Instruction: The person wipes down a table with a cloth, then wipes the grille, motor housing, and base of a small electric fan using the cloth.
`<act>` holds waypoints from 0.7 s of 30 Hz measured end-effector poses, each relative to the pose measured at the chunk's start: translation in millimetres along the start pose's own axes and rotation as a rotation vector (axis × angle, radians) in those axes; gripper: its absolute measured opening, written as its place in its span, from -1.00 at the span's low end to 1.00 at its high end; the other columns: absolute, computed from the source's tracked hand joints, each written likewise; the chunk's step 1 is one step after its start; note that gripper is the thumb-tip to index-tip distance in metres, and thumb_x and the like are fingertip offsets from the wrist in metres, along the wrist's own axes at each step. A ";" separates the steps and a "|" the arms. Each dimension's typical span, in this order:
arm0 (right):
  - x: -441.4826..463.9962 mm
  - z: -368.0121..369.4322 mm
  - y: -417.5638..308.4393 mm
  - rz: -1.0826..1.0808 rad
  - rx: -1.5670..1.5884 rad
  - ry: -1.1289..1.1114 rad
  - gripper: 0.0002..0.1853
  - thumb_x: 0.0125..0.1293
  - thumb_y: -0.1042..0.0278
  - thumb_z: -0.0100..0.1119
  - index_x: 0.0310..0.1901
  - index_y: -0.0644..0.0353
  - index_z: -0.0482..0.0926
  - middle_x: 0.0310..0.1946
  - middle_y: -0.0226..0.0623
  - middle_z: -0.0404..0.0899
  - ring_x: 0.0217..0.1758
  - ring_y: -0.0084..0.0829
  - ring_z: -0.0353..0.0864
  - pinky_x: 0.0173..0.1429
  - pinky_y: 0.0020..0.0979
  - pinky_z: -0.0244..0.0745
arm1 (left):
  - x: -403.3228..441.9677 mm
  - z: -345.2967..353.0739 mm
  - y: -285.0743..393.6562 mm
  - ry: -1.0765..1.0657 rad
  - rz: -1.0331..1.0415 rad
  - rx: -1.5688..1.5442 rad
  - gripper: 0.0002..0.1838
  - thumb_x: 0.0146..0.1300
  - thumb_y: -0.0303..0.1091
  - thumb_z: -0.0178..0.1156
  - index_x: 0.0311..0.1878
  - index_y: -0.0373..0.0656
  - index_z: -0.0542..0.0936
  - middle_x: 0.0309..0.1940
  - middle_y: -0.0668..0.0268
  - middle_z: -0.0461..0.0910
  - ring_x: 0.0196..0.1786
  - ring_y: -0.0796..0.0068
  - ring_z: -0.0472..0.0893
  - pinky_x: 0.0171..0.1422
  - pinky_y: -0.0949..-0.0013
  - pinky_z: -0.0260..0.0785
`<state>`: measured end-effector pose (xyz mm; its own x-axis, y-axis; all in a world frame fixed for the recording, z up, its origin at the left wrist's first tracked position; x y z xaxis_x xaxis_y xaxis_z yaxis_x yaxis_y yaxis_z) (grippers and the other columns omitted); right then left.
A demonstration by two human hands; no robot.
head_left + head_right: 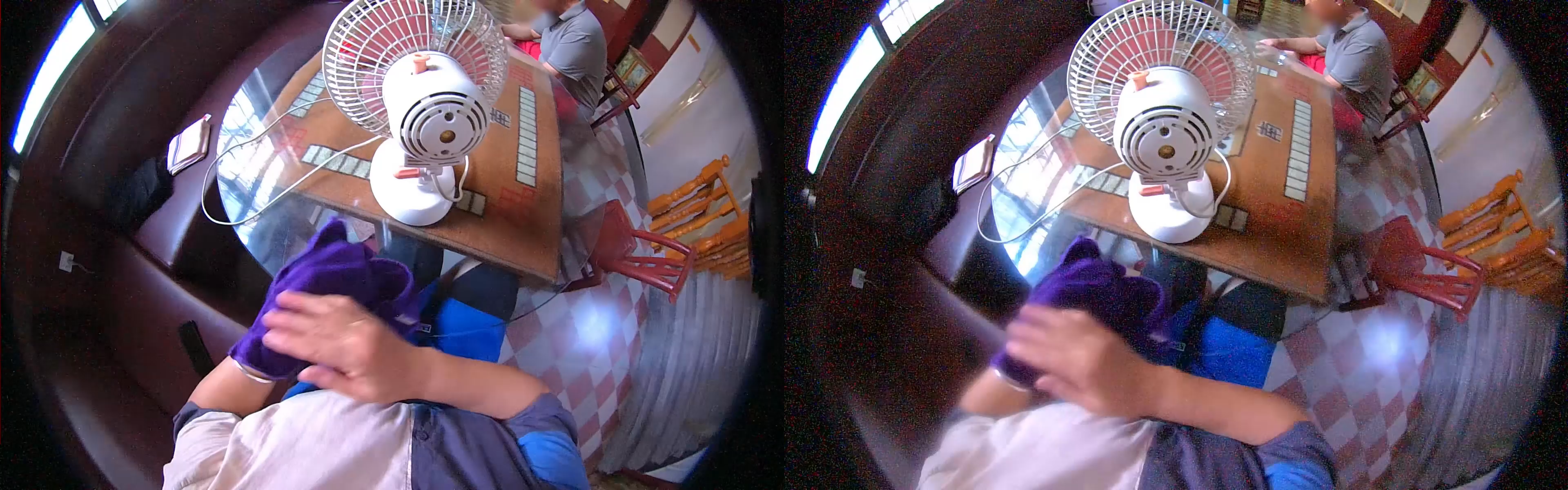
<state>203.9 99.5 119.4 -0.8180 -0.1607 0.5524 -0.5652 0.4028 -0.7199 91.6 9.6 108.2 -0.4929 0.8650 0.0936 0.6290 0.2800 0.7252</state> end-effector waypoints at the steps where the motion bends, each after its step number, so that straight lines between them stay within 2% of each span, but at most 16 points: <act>1: -5.5 -17.1 4.8 0.013 -0.092 0.046 -0.52 0.30 0.30 0.23 0.25 0.18 0.50 0.31 -0.14 0.45 0.45 -0.05 0.31 0.47 -0.10 0.18 | 8.2 -9.7 10.5 0.013 0.128 0.163 -0.60 0.23 -0.08 0.30 -0.01 -0.19 0.61 -0.18 0.21 0.63 -0.06 0.27 0.60 0.12 0.19 0.43; 2: -14.8 -32.9 18.2 0.046 -0.206 0.100 -0.45 0.23 0.37 0.23 0.27 0.25 0.45 0.29 -0.04 0.44 0.43 -0.02 0.31 0.50 -0.10 0.16 | 14.2 -19.4 16.5 0.032 0.217 0.290 -0.58 0.21 -0.08 0.31 0.01 -0.18 0.62 -0.16 0.19 0.63 -0.03 0.24 0.60 0.16 0.17 0.42; 3: -26.7 -46.1 31.6 0.177 -0.380 0.143 -0.42 0.24 0.36 0.22 0.31 0.30 0.40 0.30 -0.02 0.41 0.44 -0.02 0.29 0.52 -0.09 0.13 | 18.0 -27.1 19.5 0.048 0.270 0.371 -0.57 0.18 -0.08 0.33 0.02 -0.17 0.62 -0.15 0.17 0.63 0.01 0.21 0.61 0.20 0.15 0.41; 5: -56.3 -56.7 68.6 0.494 -0.576 0.273 -0.16 0.22 0.33 0.29 0.45 0.42 0.09 0.43 0.22 0.12 0.51 0.14 0.10 0.57 -0.04 0.00 | 24.9 -33.9 7.6 0.125 0.270 0.424 -0.61 0.17 -0.12 0.31 -0.02 -0.17 0.61 -0.18 0.16 0.62 -0.05 0.20 0.60 0.12 0.16 0.41; 6: -61.3 -63.3 80.7 0.577 -0.562 0.298 -0.06 0.20 0.30 0.33 0.48 0.43 -0.04 0.46 0.29 -0.01 0.54 0.19 -0.01 0.60 -0.04 -0.08 | 27.4 -34.8 -0.5 0.163 0.253 0.429 -0.63 0.17 -0.14 0.30 -0.04 -0.18 0.60 -0.19 0.16 0.62 -0.09 0.20 0.60 0.07 0.16 0.41; 7: -65.5 -67.5 95.0 0.592 -0.552 0.310 0.03 0.16 0.27 0.37 0.49 0.43 -0.12 0.48 0.29 -0.07 0.57 0.19 -0.09 0.62 -0.05 -0.15 | 30.8 -32.9 -7.7 0.198 0.238 0.440 -0.65 0.17 -0.16 0.29 -0.06 -0.18 0.60 -0.21 0.16 0.62 -0.12 0.20 0.60 0.03 0.17 0.41; 9: -58.2 -75.0 110.1 0.588 -0.667 0.330 0.11 0.12 0.21 0.43 0.49 0.44 -0.18 0.50 0.29 -0.12 0.58 0.19 -0.12 0.62 -0.04 -0.18 | 41.7 -21.6 -20.7 0.260 0.224 0.465 -0.69 0.16 -0.20 0.27 -0.11 -0.19 0.59 -0.24 0.15 0.61 -0.18 0.19 0.60 -0.06 0.17 0.42; 12: -51.5 -87.0 136.1 0.537 -0.750 0.327 0.24 0.02 0.12 0.52 0.50 0.38 -0.22 0.51 0.29 -0.16 0.59 0.19 -0.14 0.62 -0.02 -0.17 | 68.7 6.5 -35.7 0.337 0.270 0.574 -0.75 0.15 -0.26 0.23 -0.17 -0.20 0.57 -0.29 0.14 0.60 -0.27 0.18 0.60 -0.18 0.18 0.42; 15: -38.0 -111.9 153.6 0.530 -0.657 0.219 0.28 -0.12 0.07 0.59 0.50 0.26 -0.15 0.49 0.22 -0.09 0.57 0.17 -0.09 0.61 -0.01 -0.13 | 106.2 25.2 -47.9 0.423 0.384 0.708 -0.81 0.14 -0.32 0.20 -0.23 -0.22 0.55 -0.34 0.13 0.60 -0.36 0.17 0.60 -0.31 0.19 0.42; 16: -34.8 -117.3 157.9 0.517 -0.629 0.192 0.28 -0.16 0.07 0.61 0.49 0.23 -0.10 0.48 0.19 -0.05 0.56 0.16 -0.06 0.60 -0.01 -0.11 | 120.1 28.1 -48.7 0.432 0.330 0.615 -0.83 0.14 -0.34 0.19 -0.25 -0.22 0.55 -0.35 0.13 0.59 -0.39 0.17 0.60 -0.35 0.19 0.42; 17: -31.5 -121.0 160.5 0.482 -0.608 0.175 0.24 -0.21 0.08 0.62 0.46 0.20 -0.02 0.46 0.13 0.00 0.55 0.13 -0.03 0.59 -0.02 -0.08 | 128.5 25.4 -25.8 0.383 0.035 0.219 -0.82 0.16 -0.38 0.17 -0.20 -0.21 0.61 -0.27 0.06 0.62 -0.27 0.11 0.63 -0.21 0.20 0.45; 18: -28.0 -123.7 163.2 0.446 -0.585 0.159 0.21 -0.25 0.09 0.64 0.43 0.17 0.06 0.45 0.07 0.05 0.53 0.11 0.01 0.59 -0.03 -0.05 | 134.4 23.6 -2.9 0.440 -0.255 -0.173 -0.79 0.18 -0.42 0.15 -0.14 -0.20 0.67 -0.20 0.00 0.65 -0.15 0.06 0.66 -0.06 0.21 0.49; 20: -29.1 -123.2 168.7 0.407 -0.552 0.175 0.12 -0.30 0.14 0.65 0.38 0.12 0.21 0.43 -0.03 0.13 0.51 0.03 0.08 0.59 -0.06 -0.03 | 148.9 52.0 -21.6 0.383 0.026 -0.200 -0.80 0.24 -0.38 0.13 -0.13 -0.14 0.67 -0.16 0.03 0.65 -0.07 0.04 0.64 0.02 0.16 0.47; 21: -28.8 -123.6 169.6 0.376 -0.571 0.166 0.15 -0.29 0.14 0.64 0.40 0.14 0.17 0.43 -0.02 0.12 0.52 0.02 0.08 0.59 -0.07 -0.04 | 151.9 59.3 -27.5 0.357 0.108 -0.188 -0.77 0.25 -0.36 0.17 -0.06 -0.18 0.63 -0.09 0.06 0.64 -0.02 0.10 0.62 0.08 0.19 0.45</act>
<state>144.8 283.8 33.3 -0.8944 0.2036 0.3983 -0.0654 0.8213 -0.5667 35.1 158.0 62.0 -0.6283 0.6772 0.3829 0.5841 0.0856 0.8071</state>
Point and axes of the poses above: each hand's wrist, its own x-axis towards the middle knuckle, its own z-axis out of the palm, y = z × x, the point moved 2 cm from there along x, towards the middle knuckle
